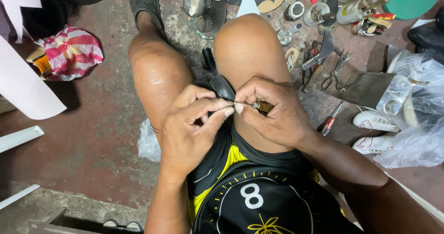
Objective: The person sews the sole of a black shoe by hand using a needle and thread, pulling the thread through the material in a repeated motion.
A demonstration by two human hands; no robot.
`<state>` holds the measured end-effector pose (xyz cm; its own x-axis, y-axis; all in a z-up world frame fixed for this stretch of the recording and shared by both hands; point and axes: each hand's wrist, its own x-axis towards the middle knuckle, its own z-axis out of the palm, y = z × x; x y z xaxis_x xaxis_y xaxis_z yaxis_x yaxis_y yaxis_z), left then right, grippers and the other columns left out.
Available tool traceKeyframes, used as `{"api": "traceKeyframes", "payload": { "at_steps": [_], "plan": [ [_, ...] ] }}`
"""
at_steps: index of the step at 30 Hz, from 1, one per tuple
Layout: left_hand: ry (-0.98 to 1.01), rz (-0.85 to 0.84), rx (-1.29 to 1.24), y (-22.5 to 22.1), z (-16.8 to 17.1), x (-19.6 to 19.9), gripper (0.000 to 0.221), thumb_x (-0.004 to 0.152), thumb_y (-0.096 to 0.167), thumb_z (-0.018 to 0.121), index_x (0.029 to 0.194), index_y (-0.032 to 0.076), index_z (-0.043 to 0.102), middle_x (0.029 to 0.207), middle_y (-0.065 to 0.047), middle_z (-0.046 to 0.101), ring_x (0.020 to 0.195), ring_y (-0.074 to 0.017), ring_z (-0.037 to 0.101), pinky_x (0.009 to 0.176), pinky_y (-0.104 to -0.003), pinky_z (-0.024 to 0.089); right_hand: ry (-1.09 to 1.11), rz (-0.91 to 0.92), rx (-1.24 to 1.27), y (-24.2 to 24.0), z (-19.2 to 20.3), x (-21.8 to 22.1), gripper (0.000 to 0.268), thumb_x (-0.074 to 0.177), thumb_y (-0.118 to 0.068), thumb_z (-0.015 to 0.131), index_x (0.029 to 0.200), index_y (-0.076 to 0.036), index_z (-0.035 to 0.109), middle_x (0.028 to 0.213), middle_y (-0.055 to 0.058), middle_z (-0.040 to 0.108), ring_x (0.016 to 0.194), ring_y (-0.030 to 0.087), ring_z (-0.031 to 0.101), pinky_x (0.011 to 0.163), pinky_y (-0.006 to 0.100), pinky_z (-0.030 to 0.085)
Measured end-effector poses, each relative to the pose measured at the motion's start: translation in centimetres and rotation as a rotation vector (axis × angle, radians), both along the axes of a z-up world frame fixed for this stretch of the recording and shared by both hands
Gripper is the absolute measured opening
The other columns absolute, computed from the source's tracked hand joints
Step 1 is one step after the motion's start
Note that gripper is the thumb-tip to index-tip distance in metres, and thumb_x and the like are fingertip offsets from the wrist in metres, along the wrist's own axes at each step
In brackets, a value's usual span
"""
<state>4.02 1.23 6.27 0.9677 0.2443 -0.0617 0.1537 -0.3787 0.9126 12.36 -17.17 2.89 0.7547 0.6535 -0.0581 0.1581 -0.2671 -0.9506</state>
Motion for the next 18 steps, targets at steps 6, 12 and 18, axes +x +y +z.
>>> {"api": "traceKeyframes", "payload": {
  "at_steps": [6, 12, 18],
  "plan": [
    [-0.053, 0.022, -0.044, 0.2, -0.2, -0.4, 0.012, 0.089, 0.0, 0.076, 0.099, 0.001, 0.071, 0.097, -0.008, 0.065, 0.067, -0.0097, 0.056, 0.062, -0.024, 0.046, 0.071, -0.025, 0.001, 0.0, -0.1, -0.2, 0.01, 0.089, 0.0, 0.071, 0.096, -0.005, 0.066, 0.078, -0.001, 0.068, 0.074, 0.003, 0.065, 0.071, 0.022, 0.053],
    [-0.187, -0.006, -0.004, -0.4, -1.0, -1.4, 0.014, 0.097, -0.003, 0.068, 0.108, 0.002, 0.061, 0.107, -0.006, 0.069, 0.073, -0.0104, 0.06, 0.07, -0.023, 0.05, 0.022, -0.066, -0.153, 0.6, 0.9, -0.4, 0.012, 0.087, -0.006, 0.071, 0.097, -0.006, 0.066, 0.077, 0.001, 0.071, 0.069, 0.006, 0.068, 0.067, 0.026, 0.054],
    [-0.081, 0.067, -0.379, -0.5, -2.6, -3.7, 0.027, 0.1, -0.005, 0.06, 0.126, 0.001, 0.055, 0.105, -0.007, 0.06, 0.09, -0.0114, 0.06, 0.08, -0.024, 0.051, -0.145, 0.132, -0.341, -2.0, 2.6, 0.3, 0.041, 0.081, -0.029, 0.084, 0.111, -0.008, 0.066, 0.085, 0.005, 0.076, 0.076, 0.014, 0.074, 0.066, 0.031, 0.057]
  ]
}}
